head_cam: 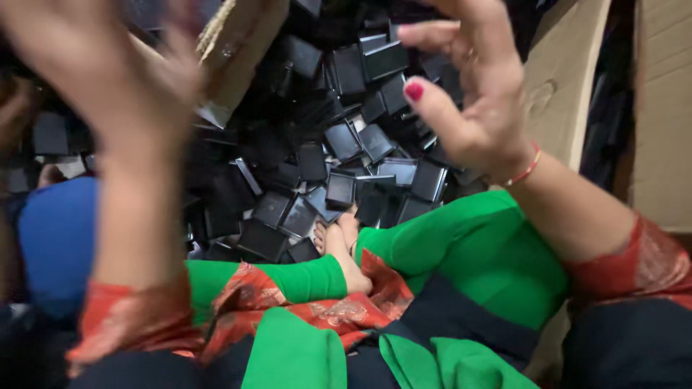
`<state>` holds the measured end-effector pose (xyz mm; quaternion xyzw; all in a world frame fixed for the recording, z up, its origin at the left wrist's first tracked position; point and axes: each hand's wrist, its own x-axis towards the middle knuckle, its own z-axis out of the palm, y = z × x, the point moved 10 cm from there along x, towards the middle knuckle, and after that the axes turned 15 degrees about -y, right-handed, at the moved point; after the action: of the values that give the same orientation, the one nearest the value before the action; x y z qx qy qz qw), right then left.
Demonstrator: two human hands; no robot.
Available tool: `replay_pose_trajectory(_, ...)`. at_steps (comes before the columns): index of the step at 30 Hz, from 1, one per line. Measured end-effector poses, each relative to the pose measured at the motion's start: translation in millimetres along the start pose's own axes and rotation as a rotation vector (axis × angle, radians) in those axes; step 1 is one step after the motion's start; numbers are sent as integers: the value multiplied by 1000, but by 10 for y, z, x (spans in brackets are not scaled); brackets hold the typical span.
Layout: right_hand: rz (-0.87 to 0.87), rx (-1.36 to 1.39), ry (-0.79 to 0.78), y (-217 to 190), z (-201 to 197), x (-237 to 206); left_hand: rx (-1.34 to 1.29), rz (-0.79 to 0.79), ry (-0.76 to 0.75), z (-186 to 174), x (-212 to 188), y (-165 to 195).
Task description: The person sits cross-legged on the floor and repeatedly picks up small black plastic cases from a large pile. They open each case to inspect the interior, then place it back into the pile. Another person is visible nearby doing the same task.
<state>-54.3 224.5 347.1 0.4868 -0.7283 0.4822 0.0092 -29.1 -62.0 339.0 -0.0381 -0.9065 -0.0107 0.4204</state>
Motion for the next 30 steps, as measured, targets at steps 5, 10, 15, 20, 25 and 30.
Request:
replay_pose_trajectory(5, 57, 140, 23, 370, -123, -121, -525, 144, -629, 1576, -985, 1302)
replay_pose_trajectory(10, 110, 220, 48, 599, -207, -195, -654, -320, -1251, 2930, -2546, 1589)
replay_pose_trajectory(15, 247, 303, -13, 1097, -60, -337, -644, -520, -1190, 3050, -2995, 1342)
replay_pose_trajectory(20, 513, 188, -125, 1597, 104, -446, -1168, -447, -796, 2675, -2017, 1398)
replay_pose_trajectory(25, 786, 1355, -206, 1610, 611, -591, -1175, 255, -419, 1530, -710, 1563)
replay_pose_trajectory(30, 763, 917, -340, 1605, 510, -528, -1573, -169, -364, 2153, -753, 1144)
